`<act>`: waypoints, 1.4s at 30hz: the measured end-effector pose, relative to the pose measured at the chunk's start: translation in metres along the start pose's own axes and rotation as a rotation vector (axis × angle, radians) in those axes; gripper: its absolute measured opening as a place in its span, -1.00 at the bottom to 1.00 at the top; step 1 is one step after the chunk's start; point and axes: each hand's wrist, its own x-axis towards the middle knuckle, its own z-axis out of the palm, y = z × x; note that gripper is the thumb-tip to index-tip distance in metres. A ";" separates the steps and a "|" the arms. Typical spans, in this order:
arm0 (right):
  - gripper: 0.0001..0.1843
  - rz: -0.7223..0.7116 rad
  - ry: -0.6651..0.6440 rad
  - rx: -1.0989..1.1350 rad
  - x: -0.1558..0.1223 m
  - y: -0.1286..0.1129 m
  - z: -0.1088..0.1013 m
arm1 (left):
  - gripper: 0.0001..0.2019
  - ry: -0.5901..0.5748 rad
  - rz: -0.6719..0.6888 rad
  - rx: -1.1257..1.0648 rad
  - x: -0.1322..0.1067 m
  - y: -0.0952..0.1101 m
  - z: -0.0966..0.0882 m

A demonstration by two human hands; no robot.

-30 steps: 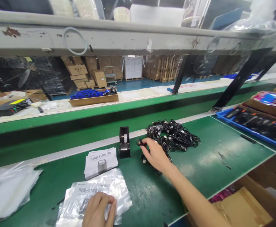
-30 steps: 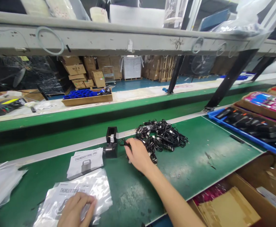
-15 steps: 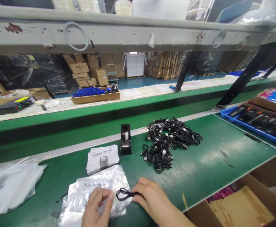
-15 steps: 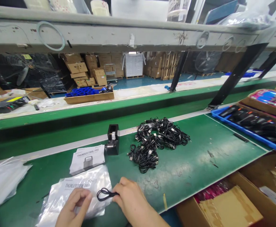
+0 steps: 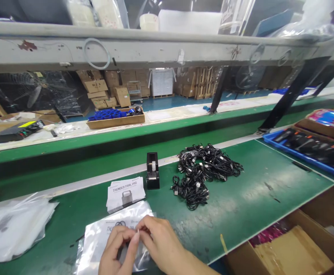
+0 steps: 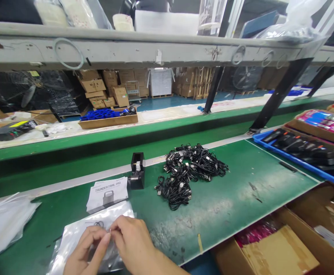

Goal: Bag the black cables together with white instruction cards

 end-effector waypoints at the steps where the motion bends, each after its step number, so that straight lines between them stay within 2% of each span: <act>1: -0.80 -0.019 -0.016 0.014 0.004 -0.006 -0.005 | -0.86 0.010 -0.011 -0.011 0.003 0.001 -0.004; 3: -0.71 -0.116 -0.078 0.027 0.014 -0.019 -0.016 | -0.82 0.051 -0.057 -0.056 0.009 0.002 -0.014; 6: -0.43 -0.275 -0.167 -0.041 0.040 -0.040 -0.031 | -0.75 0.176 -0.182 -0.132 0.018 0.000 -0.031; 9: -0.41 -0.394 -0.229 -0.069 0.069 -0.062 -0.042 | -0.67 0.320 -0.282 -0.194 0.028 -0.004 -0.047; 11: -0.39 -0.505 -0.311 -0.024 0.084 -0.077 -0.050 | -0.58 0.331 -0.305 -0.282 0.034 -0.005 -0.055; 13: -0.38 -0.594 -0.398 0.039 0.091 -0.091 -0.057 | -0.48 0.233 -0.281 -0.412 0.038 -0.003 -0.062; 16: -0.35 -0.626 -0.554 0.144 0.091 -0.101 -0.065 | -0.37 -0.046 -0.266 -0.630 0.038 0.003 -0.065; 18: -0.32 -0.613 -0.678 0.227 0.088 -0.100 -0.071 | -0.43 -0.169 -0.321 -0.714 0.032 0.008 -0.061; 21: -0.33 -0.603 -0.801 0.307 0.081 -0.090 -0.081 | -0.61 -0.213 -0.405 -0.713 0.021 0.013 -0.051; 23: -0.37 -0.562 -0.766 0.284 0.076 -0.079 -0.086 | -0.66 -0.188 -0.436 -0.675 0.018 0.013 -0.043; 24: -0.41 -0.512 -0.678 0.256 0.072 -0.072 -0.087 | -0.67 -0.161 -0.452 -0.650 0.018 0.012 -0.040; 26: -0.53 -0.353 -0.376 0.187 0.060 -0.055 -0.080 | -0.70 -0.051 -0.466 -0.579 0.022 0.005 -0.036; 27: -0.61 -0.257 -0.182 0.156 0.053 -0.044 -0.073 | -0.70 0.012 -0.468 -0.539 0.025 0.000 -0.034; 28: -0.71 -0.164 -0.046 0.114 0.044 -0.033 -0.062 | -0.68 0.073 -0.466 -0.501 0.029 -0.005 -0.034; 30: -0.79 -0.053 0.096 0.041 0.025 -0.008 -0.035 | -0.61 0.195 -0.453 -0.433 0.037 -0.015 -0.034; 31: -0.77 -0.058 0.086 -0.003 0.016 0.005 -0.020 | -0.59 0.242 -0.441 -0.402 0.040 -0.019 -0.035; 32: -0.77 -0.130 0.027 -0.039 0.007 0.017 -0.005 | -0.59 0.274 -0.429 -0.376 0.043 -0.021 -0.036; 34: -0.80 -0.467 -0.132 -0.165 -0.007 0.036 0.020 | -0.62 0.314 -0.397 -0.309 0.047 -0.020 -0.039; 36: -0.72 -0.632 -0.238 -0.319 -0.014 0.048 0.035 | -0.65 0.328 -0.353 -0.246 0.050 -0.013 -0.045; 39: -0.60 -0.625 -0.294 -0.417 -0.011 0.053 0.036 | -0.68 0.381 -0.254 -0.146 0.053 0.002 -0.058; 42: -0.38 -0.519 -0.313 -0.409 -0.003 0.048 0.024 | -0.70 0.521 -0.125 -0.123 0.053 0.015 -0.071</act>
